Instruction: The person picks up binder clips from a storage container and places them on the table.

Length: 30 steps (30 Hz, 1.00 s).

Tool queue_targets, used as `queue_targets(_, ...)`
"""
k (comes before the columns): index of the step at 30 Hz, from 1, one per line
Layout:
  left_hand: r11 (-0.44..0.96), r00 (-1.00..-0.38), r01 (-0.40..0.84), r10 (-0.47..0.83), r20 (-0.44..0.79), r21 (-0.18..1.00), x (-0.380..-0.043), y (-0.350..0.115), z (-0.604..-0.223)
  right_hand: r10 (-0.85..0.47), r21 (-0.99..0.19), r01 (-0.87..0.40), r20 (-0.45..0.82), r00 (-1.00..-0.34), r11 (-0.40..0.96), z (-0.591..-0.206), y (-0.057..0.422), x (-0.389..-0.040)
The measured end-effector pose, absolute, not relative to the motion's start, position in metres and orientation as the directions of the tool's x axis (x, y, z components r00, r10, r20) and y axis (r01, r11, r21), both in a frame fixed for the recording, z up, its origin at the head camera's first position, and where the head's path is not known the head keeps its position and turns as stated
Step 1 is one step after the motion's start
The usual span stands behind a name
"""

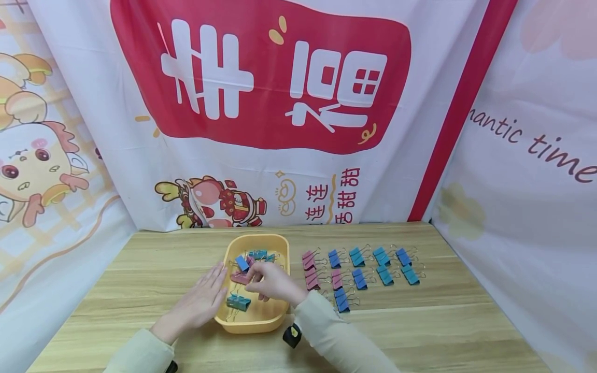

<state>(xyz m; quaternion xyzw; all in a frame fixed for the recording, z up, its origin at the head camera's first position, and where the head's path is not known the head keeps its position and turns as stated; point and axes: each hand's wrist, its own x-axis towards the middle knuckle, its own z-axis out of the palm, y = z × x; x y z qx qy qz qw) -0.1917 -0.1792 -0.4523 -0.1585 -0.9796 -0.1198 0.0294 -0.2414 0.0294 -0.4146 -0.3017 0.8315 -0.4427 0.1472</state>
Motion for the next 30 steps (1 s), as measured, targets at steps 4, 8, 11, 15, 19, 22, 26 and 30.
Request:
queue_targets(4, 0.921, -0.946, 0.323, 0.308, 0.101, 0.22, -0.192, -0.18, -0.453, -0.631, -0.822, -0.354, -0.008, -0.776, 0.446, -0.425, 0.02, -0.238)
queue_targets(8, 0.92, -0.945, 0.326, 0.309, 0.105, 0.217, -0.192, -0.18, -0.453, -0.635, -0.823, -0.323, -0.06, -0.77, 0.468, -0.432, 0.012, -0.237)
queue_targets(11, 0.919, -0.945, 0.326, 0.31, 0.103, 0.22, -0.192, -0.18, -0.452, -0.654, -0.83, -0.306, -0.09, -0.751, 0.466, -0.436, 0.007, -0.237)
queue_targets(15, 0.919, -0.945, 0.326, 0.312, 0.097, 0.221, -0.191, -0.18, -0.451, -0.681, -0.839, -0.286, -0.129, -0.721, 0.463, -0.442, 0.002, -0.239)
queue_targets(19, 0.921, -0.947, 0.322, 0.308, 0.095, 0.22, -0.191, -0.179, -0.451, -0.686, -0.823, -0.276, -0.177, -0.705, 0.496, -0.447, 0.0, -0.239)
queue_targets(22, 0.922, -0.948, 0.318, 0.305, 0.091, 0.223, -0.191, -0.178, -0.45, -0.683, -0.806, -0.282, -0.195, -0.704, 0.521, -0.449, -0.002, -0.239)
queue_targets(26, 0.92, -0.947, 0.319, 0.307, 0.091, 0.226, -0.19, -0.178, -0.45, -0.685, -0.803, -0.292, -0.187, -0.704, 0.519, -0.45, -0.002, -0.238)
queue_targets(30, 0.918, -0.946, 0.325, 0.309, 0.101, 0.227, -0.19, -0.179, -0.45, -0.697, -0.798, -0.318, -0.169, -0.697, 0.512, -0.451, -0.002, -0.237)
